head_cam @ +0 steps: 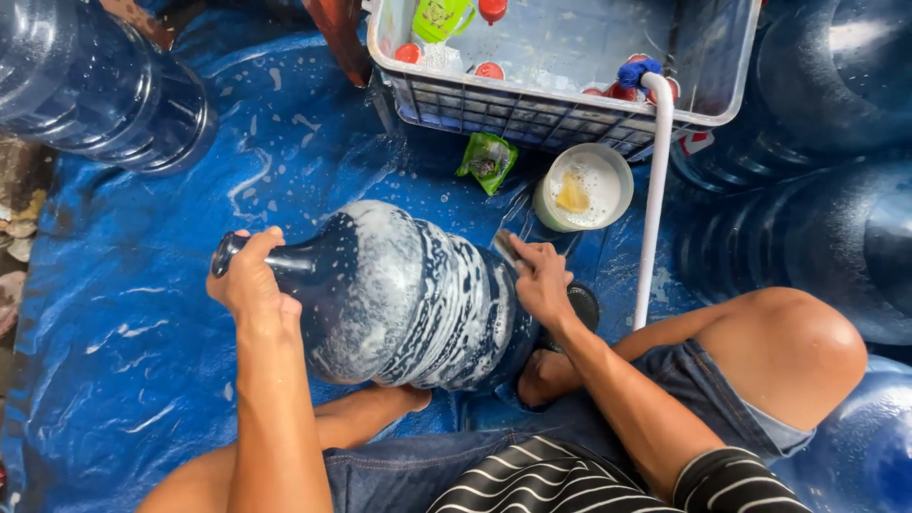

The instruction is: The person is manually scrubbing the exterior of a large plastic water jug using a small abrasive pad and soapy water, rotating the jug to reach all sides.

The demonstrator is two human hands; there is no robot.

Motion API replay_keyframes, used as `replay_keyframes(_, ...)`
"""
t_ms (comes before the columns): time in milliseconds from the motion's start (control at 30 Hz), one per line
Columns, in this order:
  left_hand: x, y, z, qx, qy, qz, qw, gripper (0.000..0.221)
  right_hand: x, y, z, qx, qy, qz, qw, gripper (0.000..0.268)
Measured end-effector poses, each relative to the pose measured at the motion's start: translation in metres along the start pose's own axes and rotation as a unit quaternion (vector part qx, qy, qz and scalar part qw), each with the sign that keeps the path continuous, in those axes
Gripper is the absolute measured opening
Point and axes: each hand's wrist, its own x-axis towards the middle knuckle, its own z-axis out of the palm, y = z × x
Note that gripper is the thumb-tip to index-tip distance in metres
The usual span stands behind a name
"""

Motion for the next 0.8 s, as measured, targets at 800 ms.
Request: replay_keyframes(800,0.047,-0.048,0.003,-0.014,0.097,0.042,0.994,0.048,-0.002,-0.066,0.020,-0.082,0.147,-0.045,0.985,0.030)
